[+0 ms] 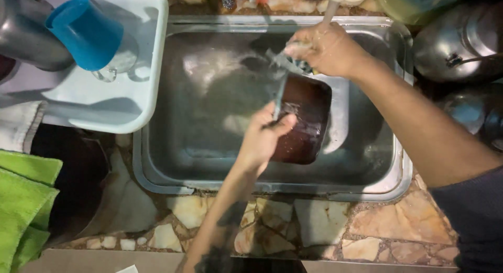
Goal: Washing various kitchen items including a knife, pot, bowl, and spoon in a sink using soap and a sponge.
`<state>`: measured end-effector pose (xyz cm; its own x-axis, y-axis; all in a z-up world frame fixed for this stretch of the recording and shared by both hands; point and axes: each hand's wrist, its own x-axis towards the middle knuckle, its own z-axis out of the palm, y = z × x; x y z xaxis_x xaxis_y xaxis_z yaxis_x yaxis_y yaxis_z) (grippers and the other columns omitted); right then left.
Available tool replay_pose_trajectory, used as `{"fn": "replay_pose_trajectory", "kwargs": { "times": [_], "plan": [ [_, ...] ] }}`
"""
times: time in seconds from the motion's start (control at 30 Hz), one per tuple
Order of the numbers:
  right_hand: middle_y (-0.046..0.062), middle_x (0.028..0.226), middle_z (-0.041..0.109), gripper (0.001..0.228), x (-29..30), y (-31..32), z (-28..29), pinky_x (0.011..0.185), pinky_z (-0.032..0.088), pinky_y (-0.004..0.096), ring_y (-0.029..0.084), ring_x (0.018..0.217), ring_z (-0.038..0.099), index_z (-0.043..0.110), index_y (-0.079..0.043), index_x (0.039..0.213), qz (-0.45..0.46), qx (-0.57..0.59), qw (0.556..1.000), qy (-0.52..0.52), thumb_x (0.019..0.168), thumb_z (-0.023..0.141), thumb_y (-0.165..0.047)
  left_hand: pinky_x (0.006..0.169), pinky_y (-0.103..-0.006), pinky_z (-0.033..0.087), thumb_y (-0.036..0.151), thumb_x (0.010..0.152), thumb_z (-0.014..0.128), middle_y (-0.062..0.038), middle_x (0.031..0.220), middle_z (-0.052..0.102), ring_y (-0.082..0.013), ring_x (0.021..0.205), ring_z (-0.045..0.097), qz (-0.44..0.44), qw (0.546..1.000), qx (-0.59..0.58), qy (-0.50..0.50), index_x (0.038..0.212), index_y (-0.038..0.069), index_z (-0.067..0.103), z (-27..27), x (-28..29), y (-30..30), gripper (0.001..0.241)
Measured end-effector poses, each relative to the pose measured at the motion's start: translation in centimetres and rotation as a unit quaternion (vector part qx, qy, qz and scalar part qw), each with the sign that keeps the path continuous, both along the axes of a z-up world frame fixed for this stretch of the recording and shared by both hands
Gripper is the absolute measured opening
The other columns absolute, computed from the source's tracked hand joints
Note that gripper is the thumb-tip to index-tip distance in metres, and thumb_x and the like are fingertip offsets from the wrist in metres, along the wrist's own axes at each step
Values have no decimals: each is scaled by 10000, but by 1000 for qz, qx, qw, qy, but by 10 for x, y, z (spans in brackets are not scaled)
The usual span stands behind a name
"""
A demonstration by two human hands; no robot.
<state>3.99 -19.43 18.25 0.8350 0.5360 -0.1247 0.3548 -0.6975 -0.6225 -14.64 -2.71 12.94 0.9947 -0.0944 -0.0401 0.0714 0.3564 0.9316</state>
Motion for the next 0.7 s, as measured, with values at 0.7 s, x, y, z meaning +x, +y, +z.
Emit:
{"fn": "replay_pose_trajectory", "kwargs": {
  "times": [0.7],
  "plan": [
    [121,1229,706,440,20,-61,-64,868,591,356,212,1002,681,689,-103,1319,-207,254,869,371,984,413,-177,1103,-451,495,205,1070,599,-124,1395,628,-264,1229,630,38,912,-396,103,1450,15,531,13,29,5,430]
  ]
}}
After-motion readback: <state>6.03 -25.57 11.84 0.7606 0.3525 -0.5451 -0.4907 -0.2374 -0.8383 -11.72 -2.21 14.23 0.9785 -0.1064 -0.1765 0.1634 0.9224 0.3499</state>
